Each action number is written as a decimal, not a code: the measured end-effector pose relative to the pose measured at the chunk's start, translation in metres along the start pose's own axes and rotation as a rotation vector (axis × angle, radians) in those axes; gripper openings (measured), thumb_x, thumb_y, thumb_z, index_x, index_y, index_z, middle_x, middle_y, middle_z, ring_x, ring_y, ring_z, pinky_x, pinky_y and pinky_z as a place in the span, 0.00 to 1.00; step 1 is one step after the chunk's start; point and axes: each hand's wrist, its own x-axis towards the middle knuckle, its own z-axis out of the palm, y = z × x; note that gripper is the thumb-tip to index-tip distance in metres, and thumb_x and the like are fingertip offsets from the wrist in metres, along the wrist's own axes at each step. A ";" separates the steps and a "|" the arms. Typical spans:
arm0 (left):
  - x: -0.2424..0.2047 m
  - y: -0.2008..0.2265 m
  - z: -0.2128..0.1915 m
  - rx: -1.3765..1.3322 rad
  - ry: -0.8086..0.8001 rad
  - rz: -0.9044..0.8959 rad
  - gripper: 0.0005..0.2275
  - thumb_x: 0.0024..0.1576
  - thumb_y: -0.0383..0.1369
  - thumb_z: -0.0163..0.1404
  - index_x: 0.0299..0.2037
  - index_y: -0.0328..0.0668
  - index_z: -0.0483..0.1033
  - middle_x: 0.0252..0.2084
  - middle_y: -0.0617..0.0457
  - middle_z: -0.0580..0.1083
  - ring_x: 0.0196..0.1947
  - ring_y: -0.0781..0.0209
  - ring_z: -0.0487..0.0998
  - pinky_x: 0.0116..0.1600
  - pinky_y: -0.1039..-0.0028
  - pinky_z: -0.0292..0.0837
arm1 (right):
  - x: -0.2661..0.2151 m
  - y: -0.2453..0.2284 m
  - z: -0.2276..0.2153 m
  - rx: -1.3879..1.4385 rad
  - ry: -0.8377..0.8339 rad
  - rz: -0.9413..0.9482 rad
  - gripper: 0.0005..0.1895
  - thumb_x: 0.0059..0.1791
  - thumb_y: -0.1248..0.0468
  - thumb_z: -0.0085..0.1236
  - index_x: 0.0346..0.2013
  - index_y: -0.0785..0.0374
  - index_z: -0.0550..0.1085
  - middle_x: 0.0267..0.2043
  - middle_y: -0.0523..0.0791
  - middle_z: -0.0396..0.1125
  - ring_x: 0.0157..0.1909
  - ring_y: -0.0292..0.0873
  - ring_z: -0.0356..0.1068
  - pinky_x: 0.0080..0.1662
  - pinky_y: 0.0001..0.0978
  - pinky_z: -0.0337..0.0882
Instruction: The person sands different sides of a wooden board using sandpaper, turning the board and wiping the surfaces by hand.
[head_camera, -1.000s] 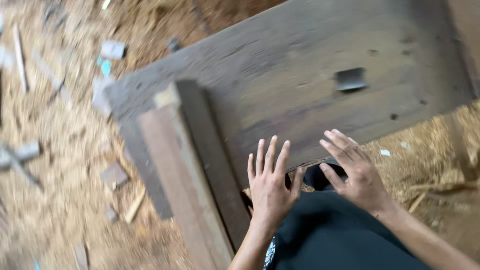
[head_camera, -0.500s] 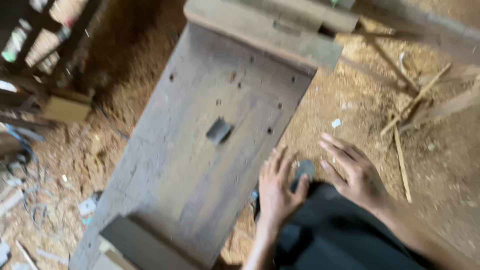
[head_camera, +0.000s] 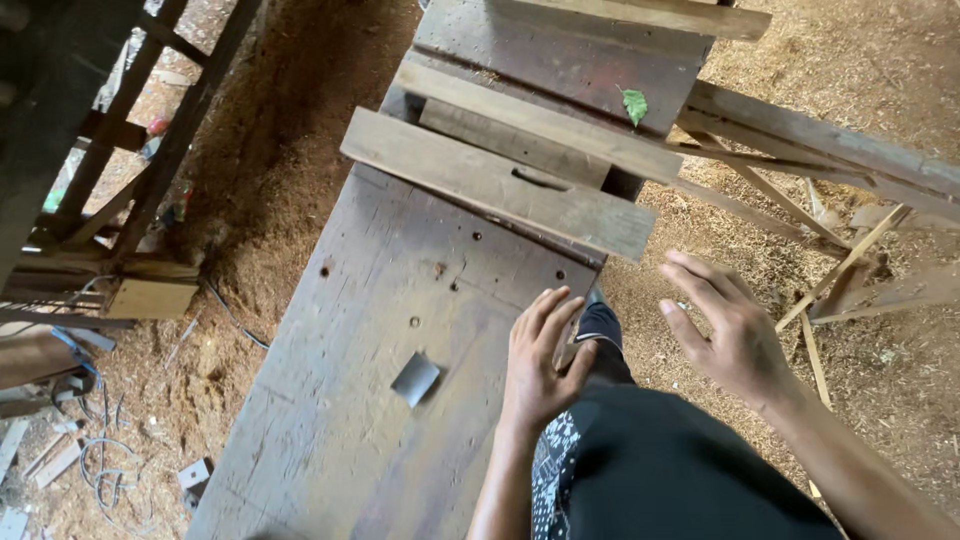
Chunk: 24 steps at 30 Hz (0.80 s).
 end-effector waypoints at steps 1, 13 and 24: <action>0.019 -0.012 0.005 -0.009 0.003 0.015 0.22 0.57 0.37 0.57 0.63 0.44 0.72 0.68 0.45 0.69 0.73 0.43 0.64 0.74 0.54 0.57 | 0.015 0.012 0.006 -0.007 -0.013 -0.008 0.20 0.52 0.59 0.56 0.57 0.66 0.73 0.64 0.53 0.68 0.64 0.51 0.68 0.64 0.43 0.70; 0.208 -0.163 0.036 0.712 -0.593 -0.240 0.61 0.35 0.54 0.69 0.77 0.60 0.36 0.80 0.50 0.35 0.79 0.51 0.35 0.77 0.49 0.35 | 0.128 0.100 0.134 -0.304 -0.764 0.221 0.60 0.41 0.33 0.60 0.76 0.48 0.38 0.80 0.56 0.38 0.77 0.61 0.39 0.69 0.59 0.43; 0.216 -0.206 0.038 0.815 -0.431 -0.098 0.55 0.39 0.41 0.69 0.76 0.72 0.41 0.81 0.55 0.39 0.79 0.54 0.39 0.77 0.43 0.34 | 0.118 0.122 0.165 -0.308 -0.838 0.228 0.67 0.36 0.45 0.73 0.76 0.40 0.35 0.66 0.51 0.47 0.66 0.55 0.51 0.62 0.56 0.56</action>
